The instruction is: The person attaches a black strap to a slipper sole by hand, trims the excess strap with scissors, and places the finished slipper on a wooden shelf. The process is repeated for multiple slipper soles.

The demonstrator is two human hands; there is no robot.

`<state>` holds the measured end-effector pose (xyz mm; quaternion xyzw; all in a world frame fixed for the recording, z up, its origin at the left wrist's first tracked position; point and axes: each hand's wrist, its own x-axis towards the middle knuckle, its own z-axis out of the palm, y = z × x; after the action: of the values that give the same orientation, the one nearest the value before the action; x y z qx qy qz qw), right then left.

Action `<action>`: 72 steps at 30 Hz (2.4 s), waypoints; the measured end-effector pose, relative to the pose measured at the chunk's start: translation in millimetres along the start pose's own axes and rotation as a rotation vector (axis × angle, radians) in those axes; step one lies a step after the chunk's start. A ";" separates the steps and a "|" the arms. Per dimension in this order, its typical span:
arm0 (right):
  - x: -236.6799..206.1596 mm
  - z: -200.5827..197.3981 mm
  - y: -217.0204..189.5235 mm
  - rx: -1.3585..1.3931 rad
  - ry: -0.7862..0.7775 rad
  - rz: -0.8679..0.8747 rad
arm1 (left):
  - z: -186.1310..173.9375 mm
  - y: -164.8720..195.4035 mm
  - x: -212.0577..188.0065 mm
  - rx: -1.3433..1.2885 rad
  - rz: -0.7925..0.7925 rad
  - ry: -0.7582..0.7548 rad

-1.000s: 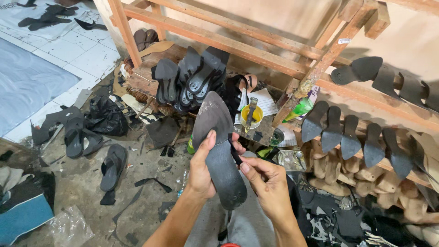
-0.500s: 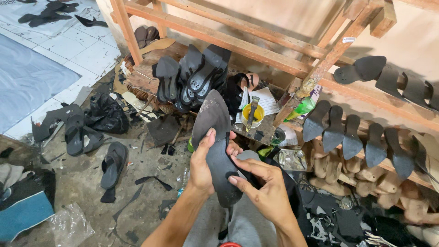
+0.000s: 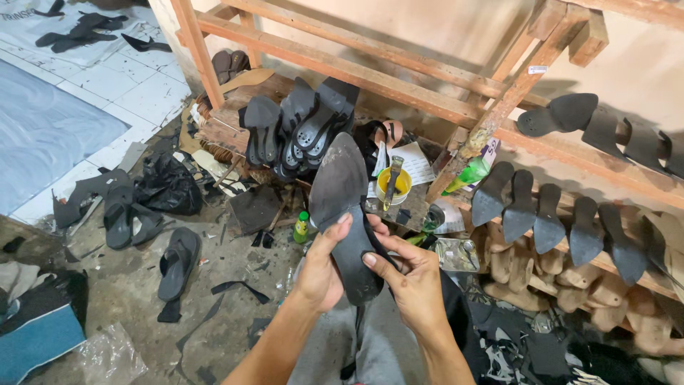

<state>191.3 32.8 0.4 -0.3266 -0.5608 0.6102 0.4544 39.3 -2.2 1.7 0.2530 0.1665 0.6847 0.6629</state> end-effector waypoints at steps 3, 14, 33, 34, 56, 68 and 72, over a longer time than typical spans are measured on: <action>-0.1 4.8 -6.2 -0.049 0.023 0.037 | -2.0 -5.2 3.3 0.096 0.002 0.186; 0.1 -13.7 -34.1 -0.532 -0.205 -0.209 | 0.5 19.7 17.7 -0.081 0.046 0.292; -13.2 -28.3 -19.9 -0.539 -0.151 -0.196 | -23.3 26.5 23.7 -0.414 0.068 0.211; -14.3 -29.1 -17.0 -0.533 -0.130 -0.164 | -25.2 28.9 24.3 -0.424 0.095 0.202; 15.4 -54.1 -1.3 0.381 -0.011 0.217 | 10.3 -10.7 -23.2 0.880 0.504 -0.016; 38.2 -61.8 -89.3 -0.585 -0.364 -0.080 | 0.6 5.6 -36.6 0.783 -0.028 0.038; 33.0 -71.4 -84.4 -0.656 -0.279 -0.129 | 2.7 -0.1 -33.5 0.792 0.075 0.120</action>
<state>259.7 87.3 75.6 -0.3326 -0.8028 0.4065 0.2823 40.6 -35.7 -0.4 0.4547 0.4465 0.6048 0.4776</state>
